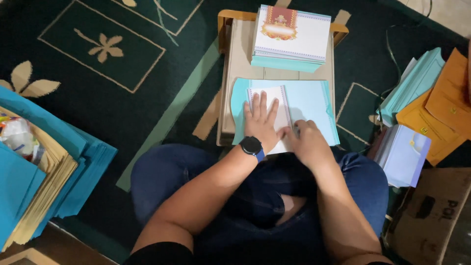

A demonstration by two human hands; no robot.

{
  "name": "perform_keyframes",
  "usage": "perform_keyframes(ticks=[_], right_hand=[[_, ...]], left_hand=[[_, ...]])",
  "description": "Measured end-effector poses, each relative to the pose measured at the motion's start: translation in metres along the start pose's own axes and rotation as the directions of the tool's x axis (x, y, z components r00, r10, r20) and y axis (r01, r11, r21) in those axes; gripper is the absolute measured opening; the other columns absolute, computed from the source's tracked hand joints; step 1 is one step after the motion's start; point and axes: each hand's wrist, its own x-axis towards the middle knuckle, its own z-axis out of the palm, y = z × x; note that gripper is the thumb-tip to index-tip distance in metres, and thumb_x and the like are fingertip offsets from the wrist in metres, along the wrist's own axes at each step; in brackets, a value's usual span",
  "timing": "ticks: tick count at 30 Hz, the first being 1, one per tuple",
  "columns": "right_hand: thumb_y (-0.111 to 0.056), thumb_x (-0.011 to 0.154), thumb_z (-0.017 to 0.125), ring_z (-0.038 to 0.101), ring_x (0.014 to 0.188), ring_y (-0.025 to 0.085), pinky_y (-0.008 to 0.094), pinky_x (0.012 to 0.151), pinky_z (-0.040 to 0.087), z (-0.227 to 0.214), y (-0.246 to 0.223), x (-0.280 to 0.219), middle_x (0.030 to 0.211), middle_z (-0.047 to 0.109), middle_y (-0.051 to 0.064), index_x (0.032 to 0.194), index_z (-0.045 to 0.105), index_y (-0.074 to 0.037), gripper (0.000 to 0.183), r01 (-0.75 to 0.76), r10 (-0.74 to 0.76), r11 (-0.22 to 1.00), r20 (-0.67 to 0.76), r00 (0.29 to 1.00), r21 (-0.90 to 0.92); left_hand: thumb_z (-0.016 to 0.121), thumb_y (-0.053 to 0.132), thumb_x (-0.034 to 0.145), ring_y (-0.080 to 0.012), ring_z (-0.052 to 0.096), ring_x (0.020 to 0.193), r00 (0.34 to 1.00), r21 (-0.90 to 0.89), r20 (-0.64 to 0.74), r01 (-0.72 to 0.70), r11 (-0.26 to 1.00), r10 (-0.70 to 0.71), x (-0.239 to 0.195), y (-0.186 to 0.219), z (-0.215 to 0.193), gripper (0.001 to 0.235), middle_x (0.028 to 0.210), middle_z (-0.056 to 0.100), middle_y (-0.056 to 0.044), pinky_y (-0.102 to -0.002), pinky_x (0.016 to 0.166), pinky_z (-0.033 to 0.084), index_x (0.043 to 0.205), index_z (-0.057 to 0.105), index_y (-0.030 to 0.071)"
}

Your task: The person sits on the floor and repeatedly folds light blue paper covers around white book blocks. They smooth the folded edges with both hands and stack the finished items on a small wooden stand. The process is repeated for multiple units.

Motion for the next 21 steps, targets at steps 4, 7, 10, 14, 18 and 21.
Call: perform_keyframes(ticks=[4,7,10,14,18,21], right_hand=[[-0.034,0.108,0.045,0.061,0.123,0.047,0.052,0.094,0.058,0.005,-0.006,-0.007,0.133,0.057,0.032,0.147,0.050,0.007,0.057,0.009,-0.008,1.000,0.034,0.999,-0.027],[-0.033,0.108,0.048,0.059,0.124,0.051,0.055,0.095,0.056,0.005,-0.001,-0.003,0.131,0.057,0.037,0.150,0.044,0.009,0.060,-0.003,0.003,0.999,0.012,1.000,0.033],[-0.034,0.108,0.045,0.062,0.122,0.048,0.057,0.096,0.055,-0.003,0.009,0.000,0.127,0.064,0.034,0.153,0.044,0.004,0.059,-0.062,0.060,0.994,0.027,0.998,0.094],[-0.029,0.105,0.044,0.065,0.117,0.045,0.058,0.097,0.052,-0.011,0.052,0.023,0.113,0.074,0.025,0.148,0.053,-0.008,0.049,-0.091,0.089,0.990,0.018,0.996,0.112],[-0.017,0.103,0.042,0.075,0.085,0.027,0.040,0.072,0.057,-0.002,0.110,0.064,0.092,0.076,0.019,0.134,0.064,-0.003,0.040,-0.126,0.116,0.937,0.048,0.992,0.326],[-0.014,0.106,0.038,0.074,0.081,0.029,0.036,0.069,0.059,-0.011,0.107,0.065,0.095,0.073,0.029,0.120,0.066,0.011,0.039,-0.165,0.143,0.846,0.084,0.986,0.508]], left_hand=[[0.016,0.064,0.104,-0.0445,-0.009,0.157,0.999,0.036,-0.008,0.038,0.999,-0.037,0.001,0.009,0.009,0.080,0.170,-0.007,-0.025,-0.067,0.122,-0.008,0.166,-0.001,0.017],[0.015,0.056,0.107,-0.0448,-0.009,0.156,0.995,-0.056,-0.095,0.036,0.998,-0.041,0.005,0.010,0.017,0.073,0.170,-0.004,-0.026,-0.067,0.122,-0.008,0.166,0.003,0.014],[0.029,0.042,0.111,-0.0464,-0.005,0.156,0.983,-0.187,-0.184,-0.015,0.982,-0.020,0.014,0.006,0.024,0.065,0.169,0.002,-0.028,-0.067,0.121,-0.009,0.165,0.014,0.008],[0.050,0.044,0.102,-0.0406,-0.005,0.159,0.864,-0.125,-0.203,-0.489,0.864,0.460,0.038,-0.015,0.026,0.058,0.172,0.005,-0.019,-0.065,0.126,0.000,0.157,0.037,0.032],[0.091,0.060,0.066,-0.0417,-0.009,0.157,0.894,-0.255,-0.005,-0.435,0.864,0.448,0.024,-0.021,-0.021,0.091,0.170,0.004,-0.025,-0.065,0.122,-0.006,0.144,0.053,0.034],[0.094,0.057,0.059,-0.0420,-0.009,0.157,0.883,-0.198,-0.036,-0.465,0.863,0.468,0.029,-0.019,-0.016,0.084,0.169,0.001,-0.028,-0.069,0.122,-0.005,0.125,0.055,0.020]])
